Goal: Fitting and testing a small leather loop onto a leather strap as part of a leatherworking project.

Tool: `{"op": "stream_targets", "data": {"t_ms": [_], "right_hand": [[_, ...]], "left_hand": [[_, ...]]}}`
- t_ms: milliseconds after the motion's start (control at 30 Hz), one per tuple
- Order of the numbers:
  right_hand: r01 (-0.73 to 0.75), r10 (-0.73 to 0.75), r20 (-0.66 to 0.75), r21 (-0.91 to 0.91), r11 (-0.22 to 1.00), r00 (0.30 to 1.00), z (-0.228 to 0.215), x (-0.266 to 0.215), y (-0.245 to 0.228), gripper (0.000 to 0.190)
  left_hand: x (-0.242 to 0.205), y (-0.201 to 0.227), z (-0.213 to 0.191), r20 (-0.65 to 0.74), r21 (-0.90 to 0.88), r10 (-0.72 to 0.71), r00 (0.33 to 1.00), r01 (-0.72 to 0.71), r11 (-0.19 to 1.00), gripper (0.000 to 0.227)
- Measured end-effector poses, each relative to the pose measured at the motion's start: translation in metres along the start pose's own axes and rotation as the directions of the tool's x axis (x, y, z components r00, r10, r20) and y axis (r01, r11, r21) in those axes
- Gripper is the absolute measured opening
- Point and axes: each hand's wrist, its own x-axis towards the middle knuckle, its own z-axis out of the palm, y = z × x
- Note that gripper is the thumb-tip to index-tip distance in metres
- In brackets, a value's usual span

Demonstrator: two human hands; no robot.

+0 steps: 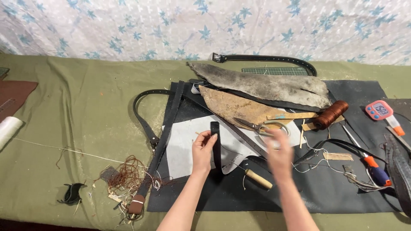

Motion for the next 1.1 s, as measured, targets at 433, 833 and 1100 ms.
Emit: {"op": "stream_targets", "data": {"t_ms": [433,833,1100], "right_hand": [[-0.215,0.176,0.520,0.015,0.976,0.836,0.081,-0.003,0.017,0.024],[-0.399,0.295,0.591,0.050,0.916,0.751,0.095,-0.061,0.042,0.028],[-0.527,0.306,0.796,0.020,0.849,0.523,0.077,-0.079,0.007,0.022]], "left_hand": [[0.001,0.010,-0.006,0.227,0.071,0.031,0.973,-0.048,0.996,0.022],[0.015,-0.002,-0.017,0.189,0.133,-0.053,0.981,0.028,0.991,0.007],[0.020,0.023,-0.029,0.149,0.083,-0.016,0.989,0.004,0.997,0.017]]}}
